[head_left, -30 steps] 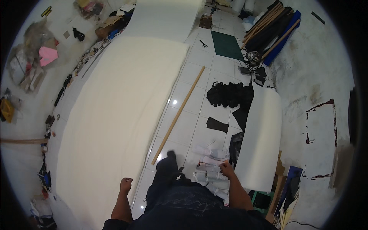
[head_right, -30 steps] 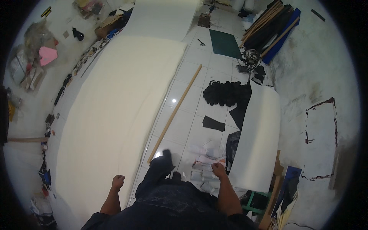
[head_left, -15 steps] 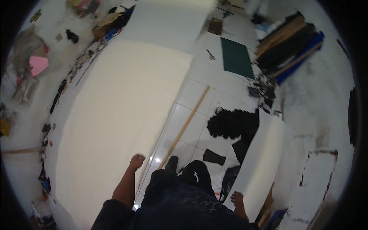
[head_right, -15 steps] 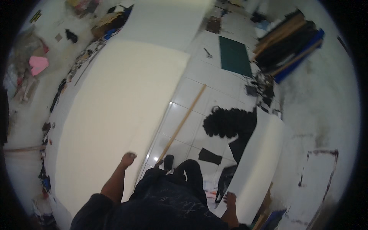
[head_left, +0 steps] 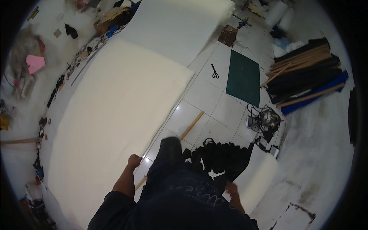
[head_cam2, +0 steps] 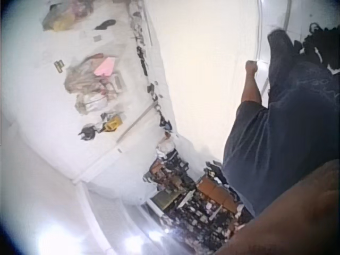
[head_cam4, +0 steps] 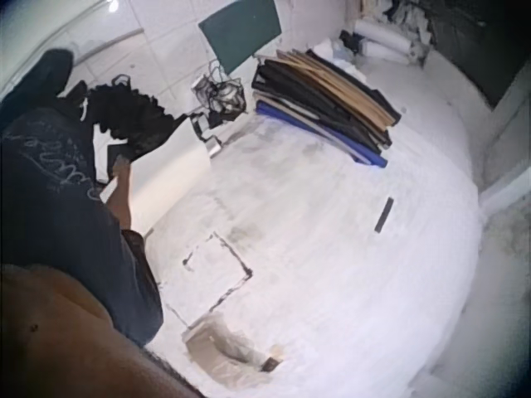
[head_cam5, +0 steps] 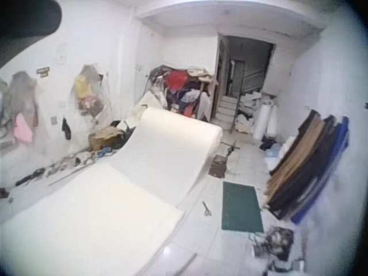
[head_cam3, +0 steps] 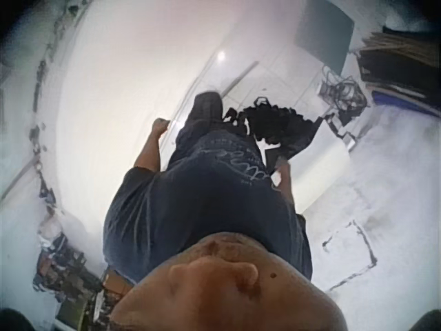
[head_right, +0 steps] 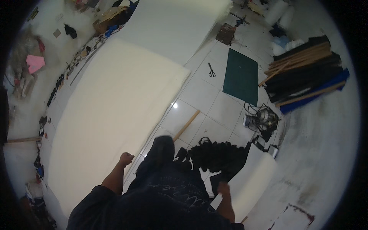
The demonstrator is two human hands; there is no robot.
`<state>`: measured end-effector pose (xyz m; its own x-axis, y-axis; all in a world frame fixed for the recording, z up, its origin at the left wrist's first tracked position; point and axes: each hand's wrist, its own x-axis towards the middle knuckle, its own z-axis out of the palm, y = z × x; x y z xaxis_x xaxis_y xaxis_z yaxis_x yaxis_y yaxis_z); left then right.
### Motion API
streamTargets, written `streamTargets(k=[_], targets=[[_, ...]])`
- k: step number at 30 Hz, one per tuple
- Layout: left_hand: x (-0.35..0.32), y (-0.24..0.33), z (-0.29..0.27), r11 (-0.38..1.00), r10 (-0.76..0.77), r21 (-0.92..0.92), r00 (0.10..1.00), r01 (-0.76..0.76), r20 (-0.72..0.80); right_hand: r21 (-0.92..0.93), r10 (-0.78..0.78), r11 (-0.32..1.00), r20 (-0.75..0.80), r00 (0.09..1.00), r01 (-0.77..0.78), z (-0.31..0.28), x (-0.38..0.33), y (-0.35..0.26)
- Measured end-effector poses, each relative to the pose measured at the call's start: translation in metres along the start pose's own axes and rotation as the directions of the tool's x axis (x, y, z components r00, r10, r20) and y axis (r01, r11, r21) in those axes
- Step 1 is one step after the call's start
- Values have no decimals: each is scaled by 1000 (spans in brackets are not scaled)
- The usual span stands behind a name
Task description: The person spreads a white fabric layer over a large foam block on the floor, smoothes it out by hand, and then uses shears to cut the foam along a straight line using a wooden guide.
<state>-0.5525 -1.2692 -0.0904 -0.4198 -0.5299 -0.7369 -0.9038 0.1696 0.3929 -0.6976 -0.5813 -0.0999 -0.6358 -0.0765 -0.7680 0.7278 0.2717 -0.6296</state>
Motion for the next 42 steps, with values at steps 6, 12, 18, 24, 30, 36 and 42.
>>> streamTargets(k=[6, 12, 18, 24, 30, 36, 42], targets=[[36, 85, 46, 999, -34, 43, 980, 26, 198, -463, -347, 859, -210, 914, 219, 15, 187, -361], [174, 253, 37, 999, 17, 40, 999, -15, -39, -888, -538, 268, 184, 823, 374, 106, 333, -567], [251, 510, -29, 847, 256, -383, 914, -369, -314, -740, -38, 326, 612, 790, 589, 225, 393, -669], [256, 638, -33, 763, 89, -582, 937, -281, -337, -623, 49, 165, 779, 625, 765, 287, 443, -796], [264, 679, 69, 974, 153, -116, 938, -197, -312, -113, 476, -225, 854, 210, 968, 321, 569, -896], [186, 739, 111, 845, -220, -513, 972, 147, -85, -225, 639, -278, 683, 354, 934, 336, 542, -954], [139, 765, 119, 550, -219, -805, 968, 223, 119, -323, 787, -230, 493, 371, 918, 372, 548, -979]])
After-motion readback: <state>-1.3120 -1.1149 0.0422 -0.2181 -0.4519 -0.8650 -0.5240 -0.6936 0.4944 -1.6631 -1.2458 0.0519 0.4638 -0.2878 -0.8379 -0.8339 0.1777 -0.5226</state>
